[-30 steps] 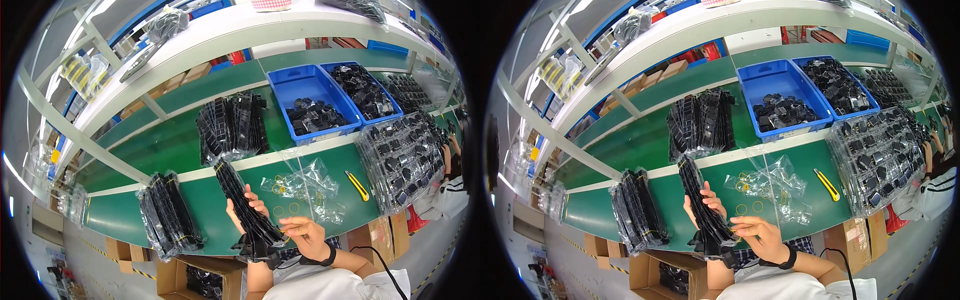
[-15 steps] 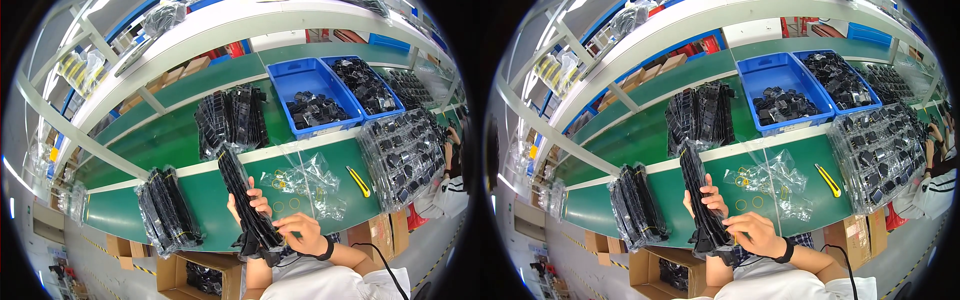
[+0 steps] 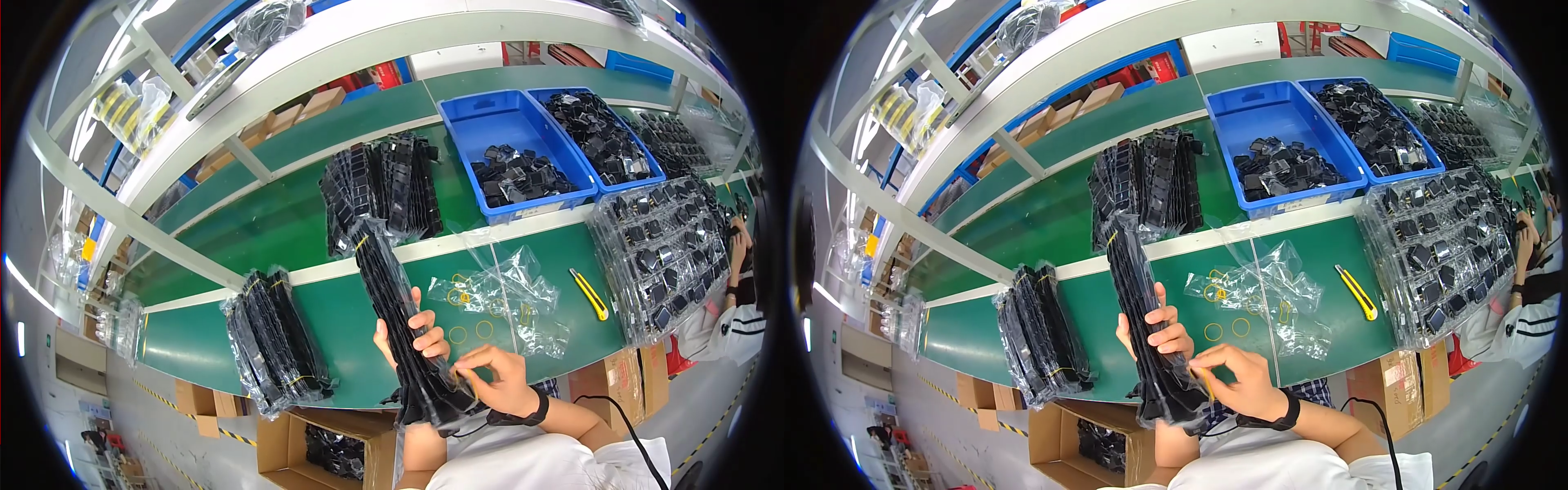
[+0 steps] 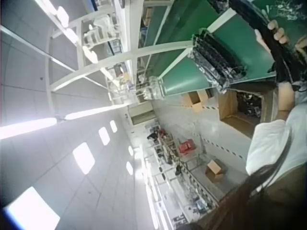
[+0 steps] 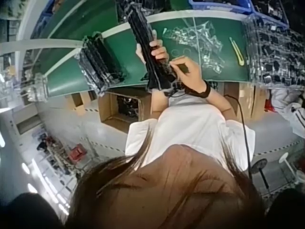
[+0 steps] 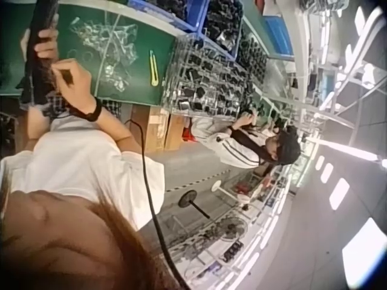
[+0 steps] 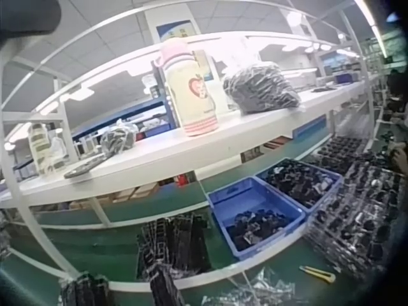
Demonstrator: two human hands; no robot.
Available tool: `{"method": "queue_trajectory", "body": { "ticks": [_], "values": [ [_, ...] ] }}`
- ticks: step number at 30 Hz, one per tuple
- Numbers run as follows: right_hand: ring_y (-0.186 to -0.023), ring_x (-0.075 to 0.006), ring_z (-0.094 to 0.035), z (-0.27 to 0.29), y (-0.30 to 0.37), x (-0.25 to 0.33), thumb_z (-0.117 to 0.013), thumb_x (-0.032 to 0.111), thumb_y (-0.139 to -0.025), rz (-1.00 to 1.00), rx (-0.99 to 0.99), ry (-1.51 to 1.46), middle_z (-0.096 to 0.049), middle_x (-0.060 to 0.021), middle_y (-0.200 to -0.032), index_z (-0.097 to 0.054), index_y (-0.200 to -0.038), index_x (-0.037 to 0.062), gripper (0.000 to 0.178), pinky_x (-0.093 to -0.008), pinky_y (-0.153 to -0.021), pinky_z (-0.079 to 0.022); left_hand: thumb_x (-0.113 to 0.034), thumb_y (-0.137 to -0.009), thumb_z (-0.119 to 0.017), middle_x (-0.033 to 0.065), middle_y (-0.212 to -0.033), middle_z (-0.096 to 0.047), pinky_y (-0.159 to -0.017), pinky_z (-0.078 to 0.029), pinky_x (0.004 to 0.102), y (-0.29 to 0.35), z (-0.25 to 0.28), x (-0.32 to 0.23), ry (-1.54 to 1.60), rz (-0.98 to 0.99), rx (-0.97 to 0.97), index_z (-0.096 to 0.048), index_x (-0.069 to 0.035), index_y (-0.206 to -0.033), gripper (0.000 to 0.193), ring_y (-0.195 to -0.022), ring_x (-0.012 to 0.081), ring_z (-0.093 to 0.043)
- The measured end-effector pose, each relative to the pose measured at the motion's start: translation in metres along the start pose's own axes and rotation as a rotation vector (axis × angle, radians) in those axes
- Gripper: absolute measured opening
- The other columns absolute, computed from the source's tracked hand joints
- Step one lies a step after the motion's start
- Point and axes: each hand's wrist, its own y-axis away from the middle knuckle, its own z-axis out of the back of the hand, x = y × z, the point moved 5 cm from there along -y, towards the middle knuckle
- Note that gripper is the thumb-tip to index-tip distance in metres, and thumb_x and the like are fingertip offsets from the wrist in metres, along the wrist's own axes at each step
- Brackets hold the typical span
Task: The person picks up a bundle of black plastic trays, removes the rubber band, and separates them by hand. They place the trays into a blue bin and then repeat the process with another bundle.
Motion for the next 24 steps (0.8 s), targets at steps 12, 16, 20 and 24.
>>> {"method": "queue_trajectory", "body": {
  "ticks": [12, 16, 20, 24],
  "values": [
    [-0.075, -0.0199, -0.069, 0.005, 0.007, 0.004, -0.068, -0.009, -0.072, 0.188, -0.030, 0.209, -0.070, -0.0105, -0.102, -0.062, -0.095, 0.0012, 0.026, -0.0269, -0.063, -0.055, -0.048, -0.092, -0.052, 0.0010, -0.103, -0.051, -0.071, -0.042, 0.0292, 0.004, 0.002, -0.010, 0.002, -0.068, -0.023, -0.033, -0.011, -0.146, 0.069, -0.078, 0.0139, -0.048],
    [-0.073, -0.0201, -0.069, 0.004, 0.005, 0.006, -0.067, -0.011, -0.073, 0.189, -0.067, 0.214, -0.070, -0.0126, -0.104, -0.058, -0.092, 0.0007, 0.024, -0.0270, -0.064, -0.055, -0.048, -0.092, -0.052, 0.0011, -0.102, -0.051, -0.072, -0.042, 0.0294, 0.005, -0.001, -0.010, -0.024, -0.082, 0.004, -0.032, -0.011, -0.147, 0.069, -0.078, 0.0140, -0.048],
    [-0.081, -0.0200, -0.069, -0.001, 0.011, -0.011, -0.066, -0.012, -0.079, 0.087, -0.114, -0.183, -0.069, -0.0175, -0.102, -0.053, -0.089, 0.0017, 0.021, -0.0289, -0.070, -0.056, -0.048, -0.092, -0.052, 0.0018, -0.102, -0.050, -0.067, -0.042, 0.0291, 0.002, -0.004, 0.002, 0.002, -0.041, 0.045, -0.031, -0.011, -0.147, 0.070, -0.074, 0.0144, -0.048],
    [-0.090, -0.0219, -0.069, -0.005, 0.012, -0.014, -0.064, -0.011, -0.082, -0.028, -0.071, -0.500, -0.068, -0.0206, -0.102, -0.053, -0.090, 0.0015, 0.018, -0.0317, -0.076, -0.056, -0.047, -0.092, -0.052, 0.0033, -0.101, -0.050, -0.064, -0.043, 0.0295, 0.001, -0.008, 0.009, -0.004, -0.040, 0.065, -0.027, -0.009, -0.148, 0.072, -0.072, 0.0153, -0.049]
  ]
}}
